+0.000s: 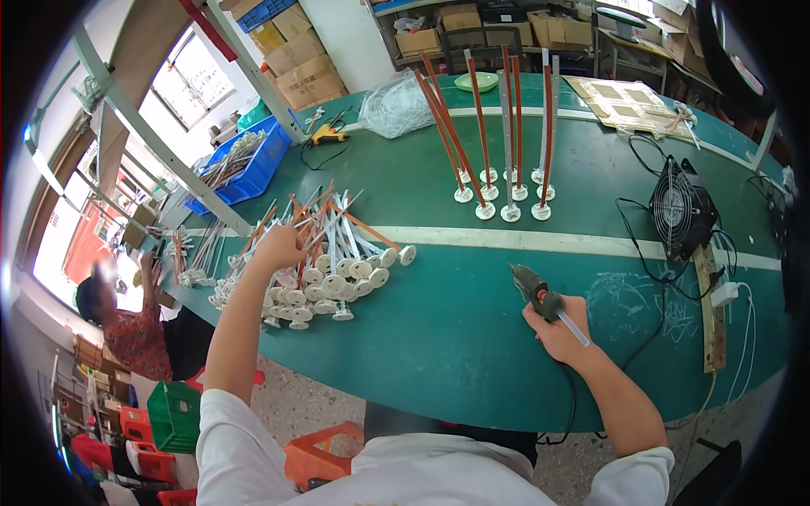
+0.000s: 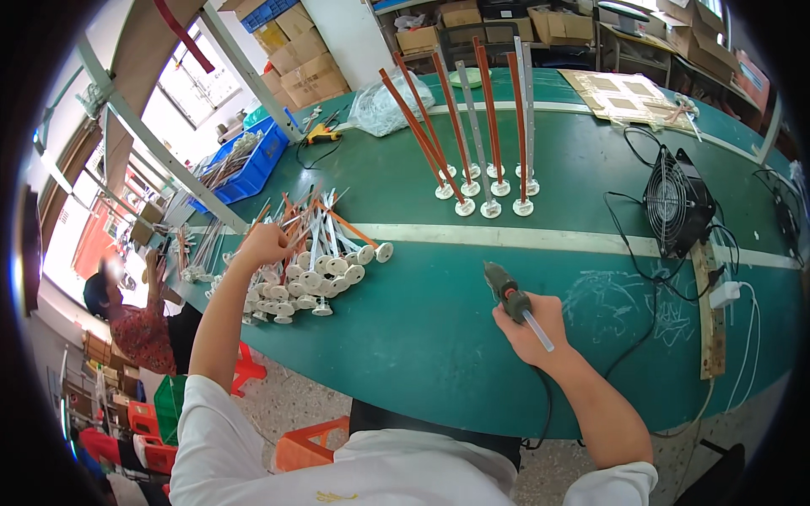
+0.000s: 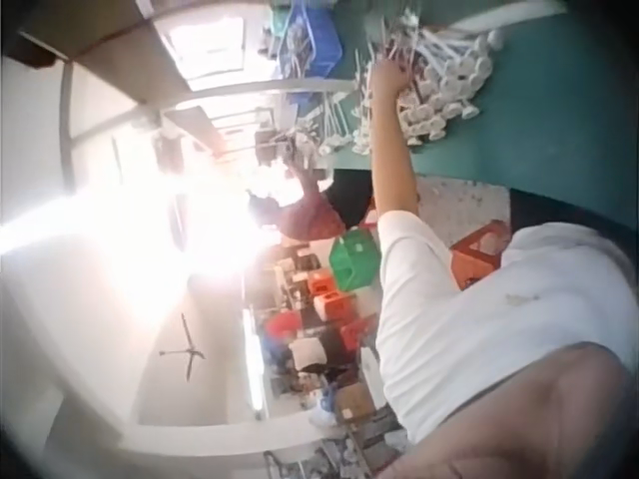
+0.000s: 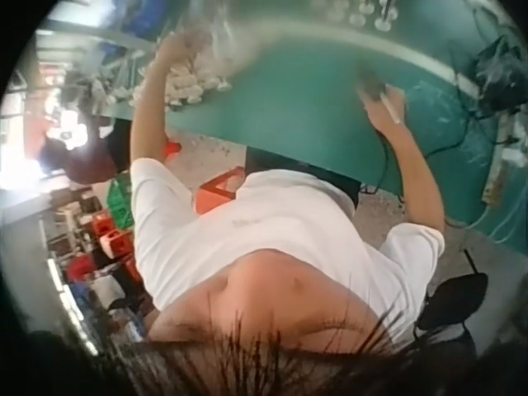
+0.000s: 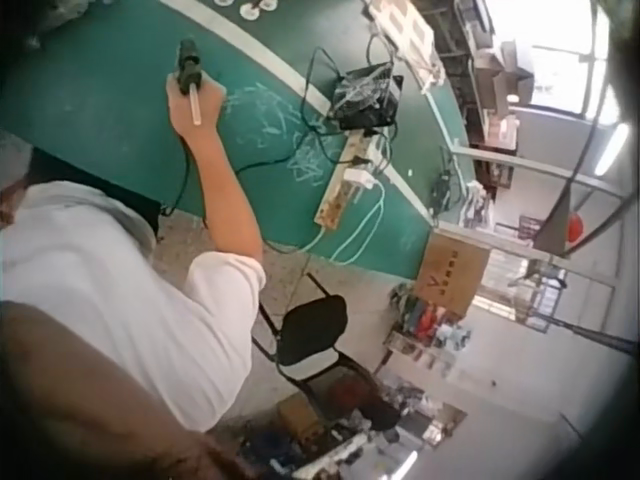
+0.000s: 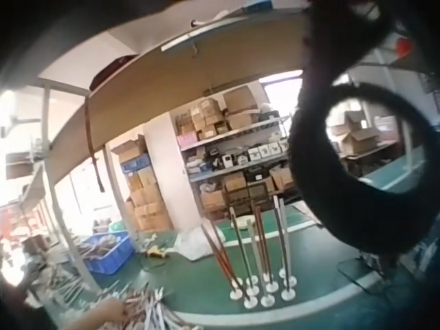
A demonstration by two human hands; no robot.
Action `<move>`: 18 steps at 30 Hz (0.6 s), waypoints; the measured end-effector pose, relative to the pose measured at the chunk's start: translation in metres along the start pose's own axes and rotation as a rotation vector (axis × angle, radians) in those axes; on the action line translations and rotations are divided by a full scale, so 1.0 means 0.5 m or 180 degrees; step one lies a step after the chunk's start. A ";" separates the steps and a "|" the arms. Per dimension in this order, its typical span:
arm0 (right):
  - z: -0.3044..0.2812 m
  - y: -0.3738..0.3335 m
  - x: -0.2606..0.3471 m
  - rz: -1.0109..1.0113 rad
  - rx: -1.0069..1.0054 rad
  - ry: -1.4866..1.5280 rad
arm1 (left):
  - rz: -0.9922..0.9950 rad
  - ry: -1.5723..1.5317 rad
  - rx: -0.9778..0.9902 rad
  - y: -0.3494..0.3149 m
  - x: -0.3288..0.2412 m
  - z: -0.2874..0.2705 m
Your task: Assembling electronic or decorative components using a hot glue gun.
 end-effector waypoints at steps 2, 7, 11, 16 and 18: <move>-0.001 0.001 0.006 0.0008 0.0038 -0.0004 | -0.0490 0.0248 -0.0498 -0.008 0.040 -0.026; -0.007 0.001 -0.002 -0.0122 0.0023 -0.0132 | -0.0705 0.0423 -0.0687 -0.061 0.036 -0.098; -0.014 0.005 0.021 -0.0138 0.0137 -0.0231 | -0.0515 0.0723 -0.0758 -0.145 0.103 -0.147; -0.006 0.007 0.026 -0.0171 0.0087 -0.0258 | 0.0317 -0.2597 -0.2210 -0.390 0.083 -0.219; 0.000 0.008 0.020 -0.0166 0.0062 -0.0219 | 0.0543 -0.3028 -0.2494 -0.404 -0.048 -0.184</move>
Point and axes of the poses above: each hand's wrist, its own y-axis towards the middle knuckle, its own z-axis out of the palm, x = y × z, the point moved 8 cm from there along y, towards the middle knuckle, and after that the axes turned 11 degrees about -y, right-handed, at the moved point
